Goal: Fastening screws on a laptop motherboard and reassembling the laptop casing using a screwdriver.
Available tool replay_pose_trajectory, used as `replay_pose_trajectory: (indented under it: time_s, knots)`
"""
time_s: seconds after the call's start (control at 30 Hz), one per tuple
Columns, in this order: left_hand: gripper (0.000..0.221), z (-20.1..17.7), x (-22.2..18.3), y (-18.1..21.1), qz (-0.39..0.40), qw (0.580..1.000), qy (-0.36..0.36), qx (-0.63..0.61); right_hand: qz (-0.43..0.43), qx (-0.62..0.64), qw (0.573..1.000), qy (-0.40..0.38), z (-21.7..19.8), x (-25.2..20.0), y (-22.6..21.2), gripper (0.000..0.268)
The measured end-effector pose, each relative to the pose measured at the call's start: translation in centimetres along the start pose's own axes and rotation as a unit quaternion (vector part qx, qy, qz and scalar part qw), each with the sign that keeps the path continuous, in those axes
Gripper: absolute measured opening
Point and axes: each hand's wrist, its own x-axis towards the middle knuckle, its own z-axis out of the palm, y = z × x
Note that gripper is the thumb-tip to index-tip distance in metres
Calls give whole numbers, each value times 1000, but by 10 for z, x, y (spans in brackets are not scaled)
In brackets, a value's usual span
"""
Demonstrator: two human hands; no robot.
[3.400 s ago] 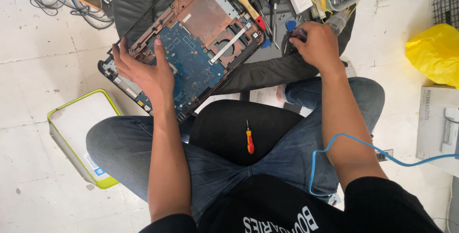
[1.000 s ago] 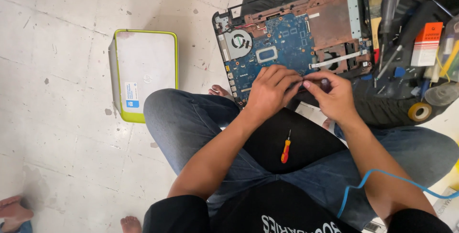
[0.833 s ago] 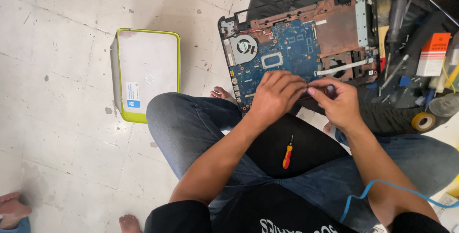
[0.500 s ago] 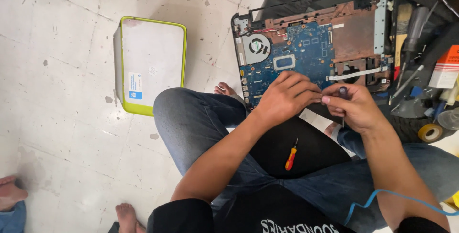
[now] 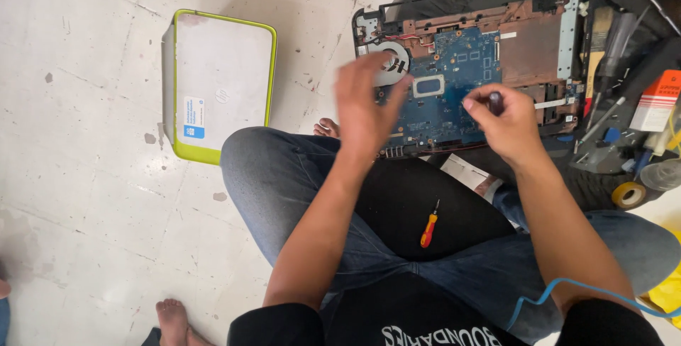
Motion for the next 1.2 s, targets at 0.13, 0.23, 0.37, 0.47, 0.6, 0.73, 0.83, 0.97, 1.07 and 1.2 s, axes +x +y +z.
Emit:
replay_pose_trajectory:
  time_s: [0.13, 0.23, 0.37, 0.47, 0.6, 0.73, 0.83, 0.97, 1.07, 1.2]
  knots:
    - [53, -27, 2, -6, -190, 982, 23, 9, -26, -64, 997, 20, 4, 22, 19, 10]
    - [87, -30, -14, -23, -414, 883, -126, -182, -190, -206, 959, 30, 10, 30, 23, 7]
    - [68, -9, -38, -54, -454, 842, -176, -232, -266, -401, 876, 37, 15, 25, 2, 9]
    - [60, -5, -40, -59, -442, 856, -185, -193, -272, -445, 853, 31, 14, 18, -11, 9]
    - [57, -15, -29, -44, -430, 862, -207, -169, -271, -449, 851, 25, 10, 17, -12, 8]
    - [61, -15, -29, -40, -444, 853, -192, -197, -270, -471, 839, 26, 11, 21, -3, 10]
    - [57, -9, -34, -47, -430, 863, -173, -201, -275, -485, 829, 30, 16, 26, 1, 11]
    - [51, -9, -33, -46, -417, 874, -186, -165, -296, -373, 879, -40, 43, 29, -10, 9]
    - [50, -8, -34, -49, -422, 870, -188, -171, -309, -310, 892, -115, 73, 29, -42, 6]
    - [50, -7, -34, -51, -426, 869, -182, -175, -346, -336, 863, -152, 100, 35, -60, 11]
